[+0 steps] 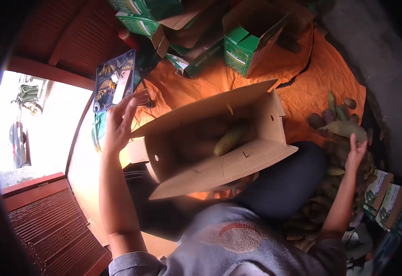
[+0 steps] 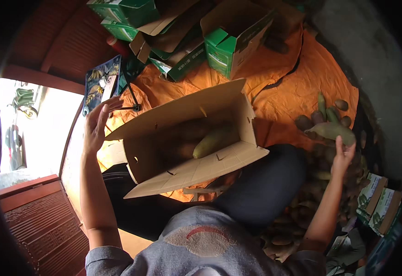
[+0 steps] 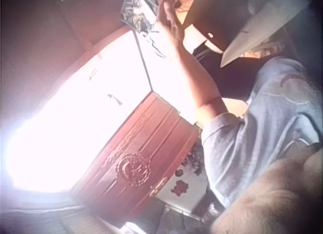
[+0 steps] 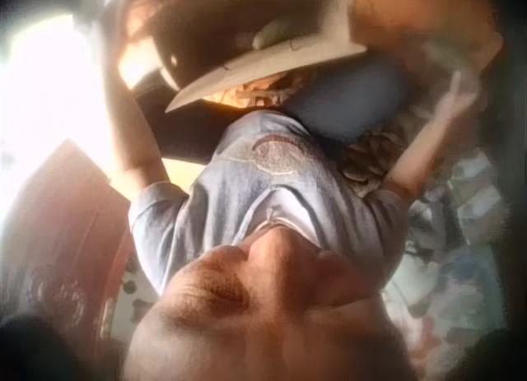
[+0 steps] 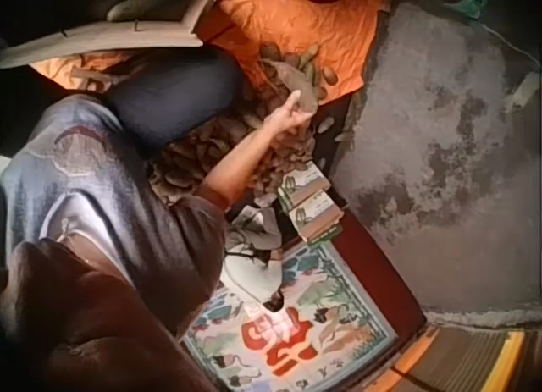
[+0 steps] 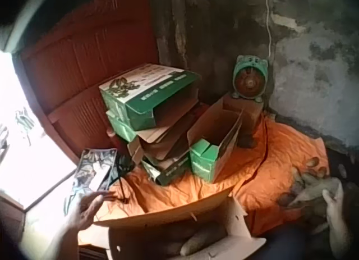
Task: Packing and weighing sweet potatoes into cardboard boxes.
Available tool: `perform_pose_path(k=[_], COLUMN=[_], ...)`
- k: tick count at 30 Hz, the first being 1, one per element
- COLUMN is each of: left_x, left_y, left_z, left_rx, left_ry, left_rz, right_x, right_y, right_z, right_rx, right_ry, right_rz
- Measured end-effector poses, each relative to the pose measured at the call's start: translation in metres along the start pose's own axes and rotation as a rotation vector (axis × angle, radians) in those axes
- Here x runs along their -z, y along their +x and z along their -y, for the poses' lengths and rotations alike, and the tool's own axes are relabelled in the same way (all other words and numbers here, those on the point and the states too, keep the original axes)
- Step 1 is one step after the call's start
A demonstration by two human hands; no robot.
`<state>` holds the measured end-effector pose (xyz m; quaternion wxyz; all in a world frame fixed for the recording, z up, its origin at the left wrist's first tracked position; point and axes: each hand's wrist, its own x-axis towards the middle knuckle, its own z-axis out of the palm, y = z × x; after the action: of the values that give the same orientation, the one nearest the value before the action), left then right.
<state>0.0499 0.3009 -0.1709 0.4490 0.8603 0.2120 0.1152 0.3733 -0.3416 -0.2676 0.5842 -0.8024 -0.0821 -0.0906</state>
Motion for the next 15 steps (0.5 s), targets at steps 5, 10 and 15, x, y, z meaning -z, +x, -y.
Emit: perform_pose_path(k=[5,10,15], left_x=[0.005,-0.001,0.003], left_y=[-0.005,-0.006,-0.019], left_z=[-0.029,-0.028,-0.005], left_rx=[-0.104,-0.187,-0.15], left_ry=[0.187,0.379,0.431], left_rz=[0.154,0.129,0.179], right_x=[-0.014,-0.14,-0.308], right_y=[0.038,-0.017,-0.089], right_z=[0.189,0.329,0.35], right_rx=[0.326,0.549,0.801], right_ry=[0.302,0.079,-0.127], right_rz=[0.229,0.66,1.344])
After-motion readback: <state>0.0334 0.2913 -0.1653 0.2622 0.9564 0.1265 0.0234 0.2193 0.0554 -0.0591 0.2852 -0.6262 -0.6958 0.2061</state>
